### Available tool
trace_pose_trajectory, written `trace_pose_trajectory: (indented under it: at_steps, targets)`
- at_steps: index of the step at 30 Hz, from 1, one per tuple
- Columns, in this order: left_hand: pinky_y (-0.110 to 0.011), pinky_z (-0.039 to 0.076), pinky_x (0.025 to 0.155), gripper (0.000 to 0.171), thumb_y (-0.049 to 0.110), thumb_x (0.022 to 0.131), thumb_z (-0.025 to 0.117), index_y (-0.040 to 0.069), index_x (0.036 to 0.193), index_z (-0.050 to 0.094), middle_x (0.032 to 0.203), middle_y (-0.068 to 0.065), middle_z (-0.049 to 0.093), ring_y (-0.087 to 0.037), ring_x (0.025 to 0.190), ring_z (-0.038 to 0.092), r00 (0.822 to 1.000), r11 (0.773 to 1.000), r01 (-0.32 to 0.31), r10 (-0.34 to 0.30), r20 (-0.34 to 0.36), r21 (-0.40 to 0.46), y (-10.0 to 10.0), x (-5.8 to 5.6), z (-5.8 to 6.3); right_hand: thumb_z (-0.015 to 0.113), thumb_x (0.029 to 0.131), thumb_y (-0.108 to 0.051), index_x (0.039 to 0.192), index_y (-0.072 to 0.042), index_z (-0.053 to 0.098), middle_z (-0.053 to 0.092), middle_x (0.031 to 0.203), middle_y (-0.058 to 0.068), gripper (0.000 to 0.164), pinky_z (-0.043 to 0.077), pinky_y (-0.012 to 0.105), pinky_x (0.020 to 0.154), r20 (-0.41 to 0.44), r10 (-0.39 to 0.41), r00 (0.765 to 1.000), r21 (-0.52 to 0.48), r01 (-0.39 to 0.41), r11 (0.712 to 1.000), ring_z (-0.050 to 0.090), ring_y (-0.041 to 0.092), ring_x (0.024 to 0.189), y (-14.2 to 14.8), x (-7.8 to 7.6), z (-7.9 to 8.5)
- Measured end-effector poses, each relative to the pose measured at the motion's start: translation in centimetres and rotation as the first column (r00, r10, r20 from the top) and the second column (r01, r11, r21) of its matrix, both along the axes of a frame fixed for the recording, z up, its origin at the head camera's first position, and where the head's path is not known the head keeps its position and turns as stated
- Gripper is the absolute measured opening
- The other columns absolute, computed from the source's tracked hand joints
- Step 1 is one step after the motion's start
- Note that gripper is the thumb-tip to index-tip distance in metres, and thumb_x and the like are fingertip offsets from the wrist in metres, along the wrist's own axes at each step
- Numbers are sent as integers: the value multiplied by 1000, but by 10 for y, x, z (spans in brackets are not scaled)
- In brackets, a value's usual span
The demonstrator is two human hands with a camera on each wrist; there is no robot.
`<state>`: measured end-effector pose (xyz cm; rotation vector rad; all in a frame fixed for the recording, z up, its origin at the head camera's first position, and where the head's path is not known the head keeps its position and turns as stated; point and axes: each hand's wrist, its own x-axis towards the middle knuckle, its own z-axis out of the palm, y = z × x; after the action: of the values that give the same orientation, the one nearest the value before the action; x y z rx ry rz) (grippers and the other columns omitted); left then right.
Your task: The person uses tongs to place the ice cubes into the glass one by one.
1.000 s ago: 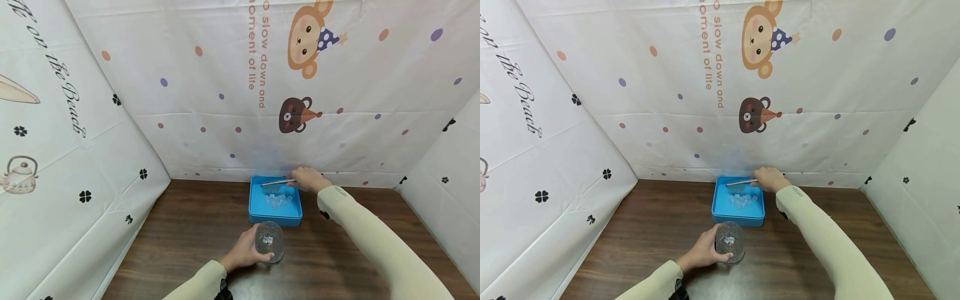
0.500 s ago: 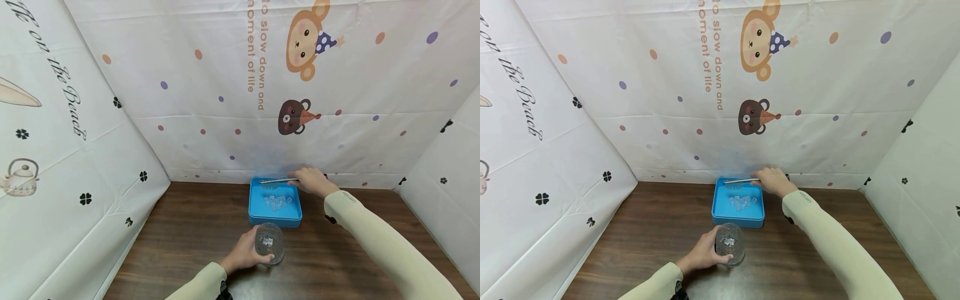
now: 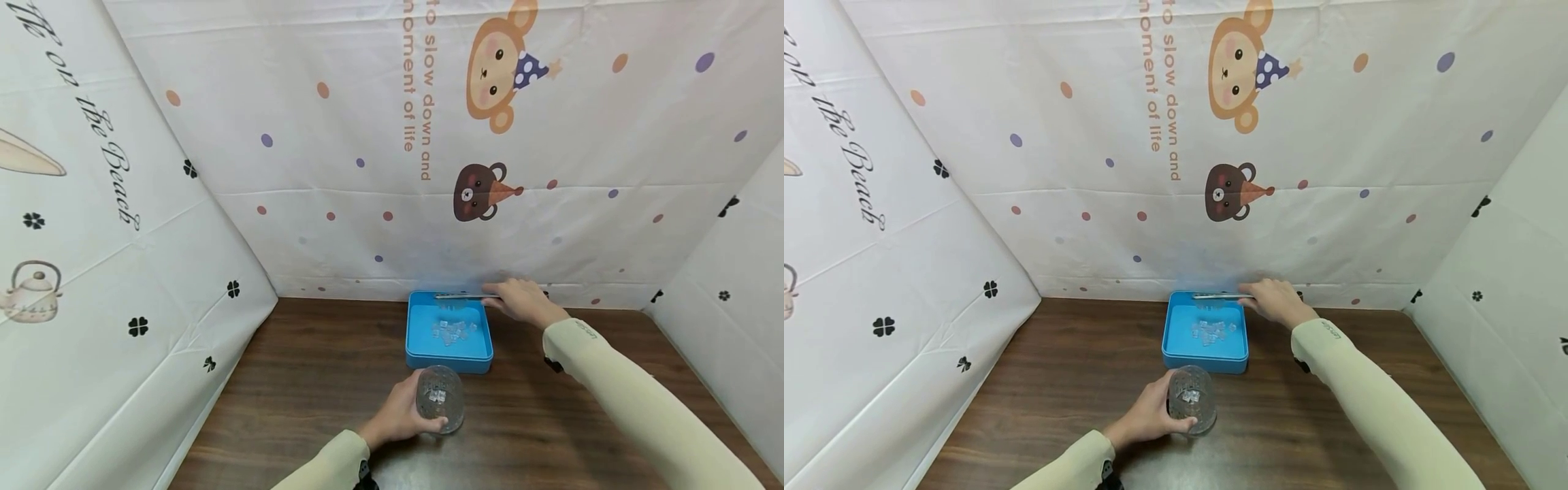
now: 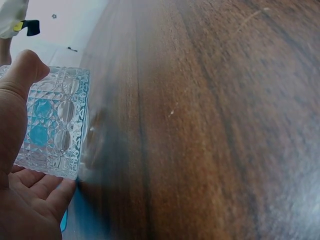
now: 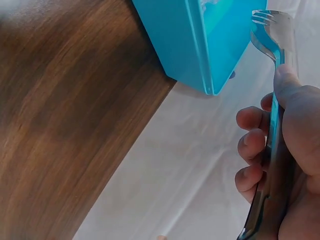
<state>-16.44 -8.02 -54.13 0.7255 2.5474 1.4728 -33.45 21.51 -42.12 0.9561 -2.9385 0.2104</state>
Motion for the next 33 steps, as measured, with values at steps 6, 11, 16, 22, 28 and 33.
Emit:
trace_pose_trajectory:
  at_steps: [6,11,16,22,28,33]
  targets:
    - [-29,55,86,77,36,81,87,15,145,48,128,-3,63,-11,107,63,1000,1000,-2,2,3,-3,-1,0,-1,66,102,-29,131,-3,67,67,79,1,39,51,33,55,-7,32,999,-24,-32,999,63,15,67,6,2,-4]
    - [-29,55,85,77,36,81,86,16,145,48,128,-2,64,-11,107,64,1000,1000,-3,3,2,-2,0,0,0,66,102,-28,133,-1,66,74,99,10,40,59,46,72,-25,49,998,-72,-50,996,71,21,79,12,8,-1]
    - [-29,55,87,78,36,81,87,16,145,48,129,-3,63,-13,109,64,1000,1000,2,-2,8,-10,1,-1,1,65,103,-29,119,-5,71,70,86,4,30,57,43,68,-38,69,997,-103,-73,992,66,17,70,14,19,6]
    - [-30,55,88,77,35,81,87,15,145,48,129,-3,63,-14,109,64,1000,1000,1,-1,-2,-3,0,0,2,66,102,-31,86,-21,58,39,60,-10,21,37,28,54,-90,122,988,-101,-131,986,39,5,51,14,35,13]
    - [-30,55,88,77,35,82,86,14,146,48,129,-4,64,-15,109,64,1000,1000,13,-13,-21,6,0,1,1,67,102,-30,89,-23,60,39,61,-14,16,37,25,53,-77,157,985,-104,-165,981,39,1,52,13,56,19]
    - [-31,56,87,76,36,82,85,14,145,48,128,-3,64,-13,108,64,1000,1000,14,-14,-19,7,-1,1,2,66,102,-36,89,-24,62,37,60,-17,18,35,23,51,-36,169,985,-115,-172,978,37,-1,52,16,74,23]
